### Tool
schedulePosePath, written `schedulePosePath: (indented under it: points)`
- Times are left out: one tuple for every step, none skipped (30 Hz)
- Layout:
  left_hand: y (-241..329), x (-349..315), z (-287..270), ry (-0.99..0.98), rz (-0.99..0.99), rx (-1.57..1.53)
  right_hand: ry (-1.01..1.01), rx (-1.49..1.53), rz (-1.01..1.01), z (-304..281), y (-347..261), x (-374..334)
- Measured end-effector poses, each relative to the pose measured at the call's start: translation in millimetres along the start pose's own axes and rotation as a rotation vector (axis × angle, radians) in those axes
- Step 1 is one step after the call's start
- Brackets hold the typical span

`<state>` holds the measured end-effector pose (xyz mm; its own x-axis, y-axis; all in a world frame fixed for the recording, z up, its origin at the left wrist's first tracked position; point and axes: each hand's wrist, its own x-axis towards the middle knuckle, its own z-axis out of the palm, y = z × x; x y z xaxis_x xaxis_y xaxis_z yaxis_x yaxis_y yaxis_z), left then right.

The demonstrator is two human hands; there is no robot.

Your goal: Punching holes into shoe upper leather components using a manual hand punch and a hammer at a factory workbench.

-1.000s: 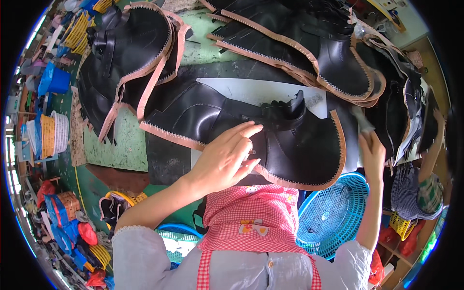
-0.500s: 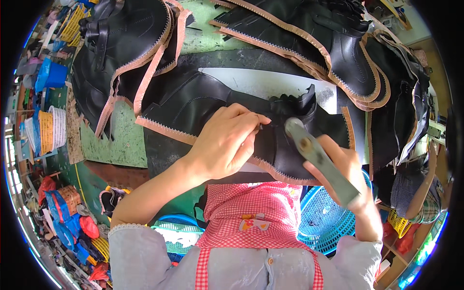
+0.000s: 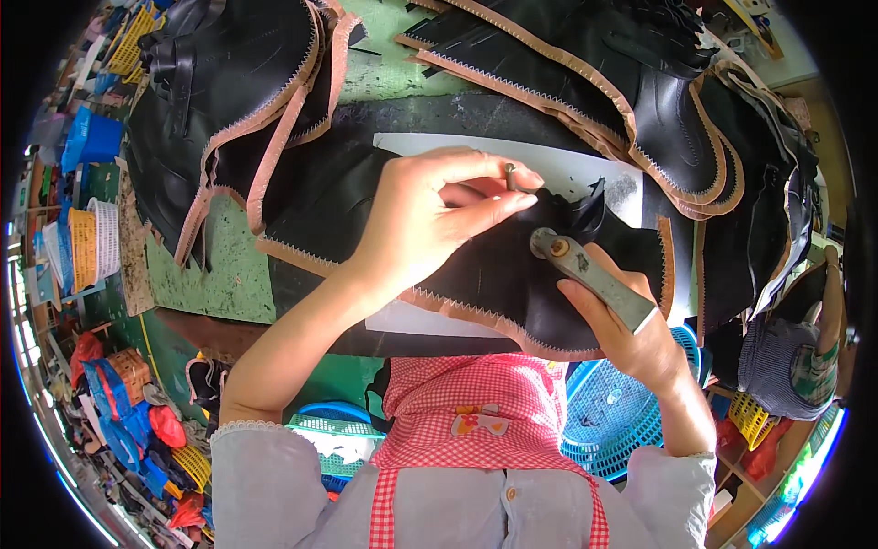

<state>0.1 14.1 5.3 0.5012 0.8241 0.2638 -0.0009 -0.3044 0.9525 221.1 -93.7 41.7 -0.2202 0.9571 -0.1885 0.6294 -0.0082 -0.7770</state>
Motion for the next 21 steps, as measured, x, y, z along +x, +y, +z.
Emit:
schedulePosePath:
  points:
    - [0, 0, 2, -0.042, -0.166, -0.176, 0.001, -0.002, 0.002, -2, -1, 0]
    - [-1, 1, 3, -0.084, -0.332, -0.351, -0.014, -0.007, 0.015, -4, -3, 0]
    - [-2, 0, 4, -0.094, -0.379, -0.343, -0.034, -0.009, 0.025, -5, -3, 0]
    - [-6, -1, 5, -0.092, -0.381, -0.342, -0.037, -0.007, 0.025, -4, -2, 1]
    - [-12, -3, 7, -0.097, -0.404, -0.299, -0.024, 0.003, -0.009, -3, -1, 1]
    - [-17, -4, 8, -0.104, -0.426, -0.257, -0.01, 0.012, -0.041, -3, -1, 2]
    - [-20, -5, 8, -0.11, -0.405, -0.259, -0.012, 0.014, -0.04, -2, -1, 2]
    - [-19, -4, 8, -0.11, -0.408, -0.259, -0.017, 0.009, -0.026, -2, 0, 1]
    - [-18, -2, 7, -0.127, -0.415, -0.233, -0.02, 0.003, -0.01, -3, 0, 1]
    - [-17, -1, 7, -0.144, -0.422, -0.208, -0.02, 0.002, -0.01, -3, 1, 1]
    - [-17, 0, 7, -0.144, -0.422, -0.208, -0.013, -0.015, -0.035, -3, 3, 1]
    - [-16, 1, 9, -0.122, -0.451, -0.253, -0.007, -0.031, -0.062, -2, 4, 0]
    - [-16, 1, 10, -0.099, -0.481, -0.298, -0.007, -0.031, -0.062, -2, 3, 0]
    - [-16, 1, 11, -0.099, -0.481, -0.298, -0.006, -0.05, -0.075, -3, 3, -1]
    - [-18, 0, 12, -0.096, -0.466, -0.28, -0.006, -0.069, -0.09, -3, 3, -1]
    - [-19, 0, 13, -0.093, -0.451, -0.262, -0.005, -0.07, -0.091, -3, 2, -1]
    - [-19, -1, 14, -0.093, -0.45, -0.262, -0.017, -0.068, -0.063, -4, 1, -1]
    - [-19, -1, 14, -0.094, -0.444, -0.233, -0.029, -0.065, -0.037, -5, -1, -1]
    - [-20, -2, 13, -0.095, -0.438, -0.204, -0.029, -0.065, -0.039, -6, -3, 0]
    - [-20, -2, 13, -0.093, -0.437, -0.203, -0.028, -0.057, -0.032, -8, -6, -1]
    - [-20, -2, 14, -0.096, -0.432, -0.207, -0.026, -0.051, -0.023, -9, -9, -2]
